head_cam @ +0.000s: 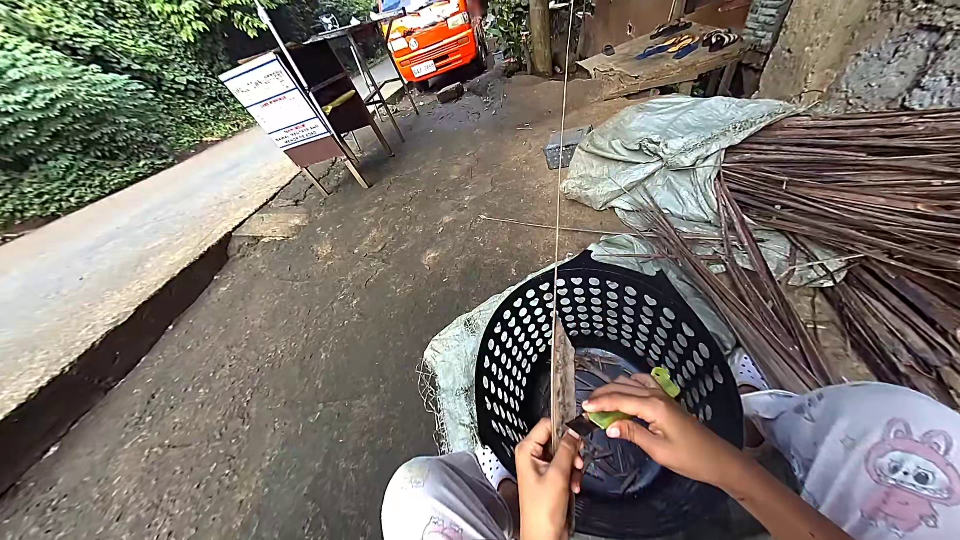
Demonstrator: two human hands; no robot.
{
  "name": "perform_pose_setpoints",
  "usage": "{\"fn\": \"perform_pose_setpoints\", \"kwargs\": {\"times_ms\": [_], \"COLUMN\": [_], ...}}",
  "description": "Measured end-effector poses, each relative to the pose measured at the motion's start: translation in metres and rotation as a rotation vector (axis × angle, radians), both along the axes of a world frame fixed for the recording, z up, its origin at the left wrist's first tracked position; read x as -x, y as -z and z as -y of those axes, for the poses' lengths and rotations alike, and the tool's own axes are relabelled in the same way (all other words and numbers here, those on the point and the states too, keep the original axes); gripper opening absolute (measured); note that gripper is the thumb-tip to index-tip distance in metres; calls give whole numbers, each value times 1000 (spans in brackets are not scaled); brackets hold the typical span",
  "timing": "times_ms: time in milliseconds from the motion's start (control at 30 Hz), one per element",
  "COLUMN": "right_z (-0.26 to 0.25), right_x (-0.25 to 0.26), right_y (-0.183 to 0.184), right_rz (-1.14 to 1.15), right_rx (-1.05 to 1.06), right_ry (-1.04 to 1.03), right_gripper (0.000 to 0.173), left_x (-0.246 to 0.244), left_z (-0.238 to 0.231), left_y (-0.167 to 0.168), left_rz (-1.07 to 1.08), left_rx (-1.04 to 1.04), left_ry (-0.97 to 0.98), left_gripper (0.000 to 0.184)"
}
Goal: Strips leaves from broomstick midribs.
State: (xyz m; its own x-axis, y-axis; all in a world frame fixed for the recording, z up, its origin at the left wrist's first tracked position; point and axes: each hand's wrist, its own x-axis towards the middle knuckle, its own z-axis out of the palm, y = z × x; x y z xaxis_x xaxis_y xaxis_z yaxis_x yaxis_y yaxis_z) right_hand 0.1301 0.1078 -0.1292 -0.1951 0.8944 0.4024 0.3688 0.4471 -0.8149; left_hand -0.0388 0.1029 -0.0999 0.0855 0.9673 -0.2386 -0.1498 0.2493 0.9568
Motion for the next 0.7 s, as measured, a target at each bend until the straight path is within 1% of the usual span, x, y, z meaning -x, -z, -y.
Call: {"fn": "perform_pose_setpoints", "kwargs": {"times_ms": [167,267,333,467,567,700], "right_z": [-2,-2,-3,-7,-13,-19], "right_x": [5,10,12,15,17,26], "right_y": [6,16,19,18,21,32], "right_rz": [34,69,63,5,4,-25], "right_rx": [-97,-199,-229,-180,-143,-57], "right_ry": [84,197,247,291,283,295], "right_gripper": [22,21,22,22,22,23], "left_x": [-2,-3,-3,-2,-2,-1], "left_z": [0,1,1,1,-4,-14], "left_y": [1,0,-2,-2,-1,-2], "left_rz": [51,98,131,167,172,152], "left_rx": [31,85,124,184,233,378], "left_ry": [24,48,68,122,95,36], "left_gripper": [31,31,31,31,31,27]}}
